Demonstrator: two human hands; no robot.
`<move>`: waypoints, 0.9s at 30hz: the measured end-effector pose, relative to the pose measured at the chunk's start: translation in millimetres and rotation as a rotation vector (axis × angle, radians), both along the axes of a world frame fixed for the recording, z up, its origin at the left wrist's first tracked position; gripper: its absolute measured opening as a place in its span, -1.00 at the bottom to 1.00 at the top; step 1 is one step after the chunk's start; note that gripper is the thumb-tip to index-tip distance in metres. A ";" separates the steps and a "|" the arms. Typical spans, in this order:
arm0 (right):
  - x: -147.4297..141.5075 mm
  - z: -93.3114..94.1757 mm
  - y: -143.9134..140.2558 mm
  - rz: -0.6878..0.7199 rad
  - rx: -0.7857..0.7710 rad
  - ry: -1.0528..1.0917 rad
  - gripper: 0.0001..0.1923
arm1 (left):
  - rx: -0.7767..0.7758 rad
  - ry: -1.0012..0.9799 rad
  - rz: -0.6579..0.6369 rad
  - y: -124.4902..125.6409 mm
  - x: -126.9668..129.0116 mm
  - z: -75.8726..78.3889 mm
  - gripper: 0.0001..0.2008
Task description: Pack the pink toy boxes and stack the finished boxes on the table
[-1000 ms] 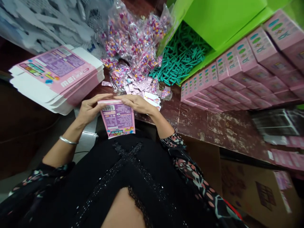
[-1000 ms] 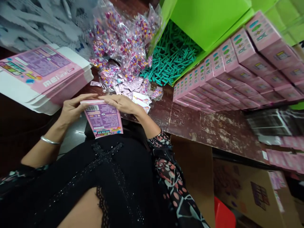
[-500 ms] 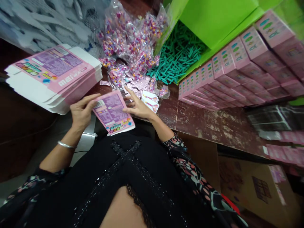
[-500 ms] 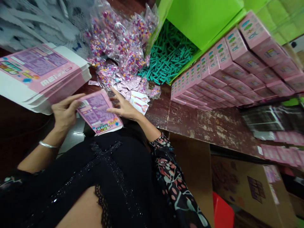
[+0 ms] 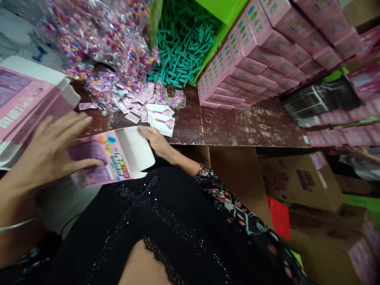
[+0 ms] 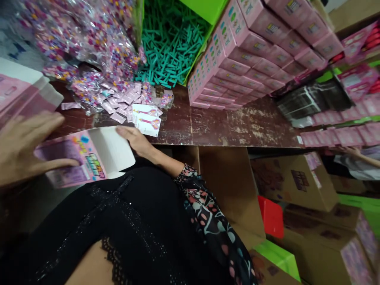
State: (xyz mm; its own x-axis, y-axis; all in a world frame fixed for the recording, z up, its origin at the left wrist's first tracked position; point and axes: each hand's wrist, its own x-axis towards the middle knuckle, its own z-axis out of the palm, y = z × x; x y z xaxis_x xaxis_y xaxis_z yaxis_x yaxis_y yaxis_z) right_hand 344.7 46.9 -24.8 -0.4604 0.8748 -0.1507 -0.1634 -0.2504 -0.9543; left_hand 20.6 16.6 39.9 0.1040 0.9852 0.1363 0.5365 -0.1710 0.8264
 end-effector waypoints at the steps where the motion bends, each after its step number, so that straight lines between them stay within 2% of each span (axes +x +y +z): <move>1: -1.6 4.2 -0.9 0.051 0.033 -0.013 -0.30 | -0.119 0.012 -0.070 3.2 -3.7 2.7 0.05; 3: 8.6 16.3 1.4 0.133 0.176 -0.082 -0.32 | -0.341 0.006 -0.096 10.0 -9.7 2.8 -0.11; 5: 36.0 29.6 8.8 0.129 0.400 -0.260 -0.40 | -0.437 0.016 -0.032 14.0 -14.9 -0.9 -0.21; 8: 88.2 40.3 21.7 0.009 0.669 -0.729 -0.40 | -0.374 0.083 0.105 12.9 -20.0 -7.2 -0.24; 10: 112.3 39.2 26.5 0.019 0.732 -1.007 -0.36 | -0.362 0.122 0.171 10.2 -20.0 -11.3 -0.23; 12: 122.6 34.6 28.1 0.082 0.765 -1.144 -0.41 | -0.410 0.117 0.177 8.1 -17.7 -16.4 -0.18; 17: 122.6 29.7 33.1 0.128 0.748 -1.122 -0.58 | -0.473 -0.044 0.123 6.5 -15.4 -31.6 -0.14; 23: 133.7 34.1 51.4 0.102 0.638 -0.977 -0.63 | -0.525 -0.065 0.116 10.8 -17.4 -44.6 -0.13; 25: 136.2 33.8 55.7 0.085 0.620 -0.939 -0.73 | -0.505 -0.100 0.097 13.1 -15.2 -47.4 -0.18; 27: 137.2 33.5 58.0 0.072 0.612 -0.901 -0.92 | -0.491 -0.122 0.082 14.6 -12.3 -49.1 -0.20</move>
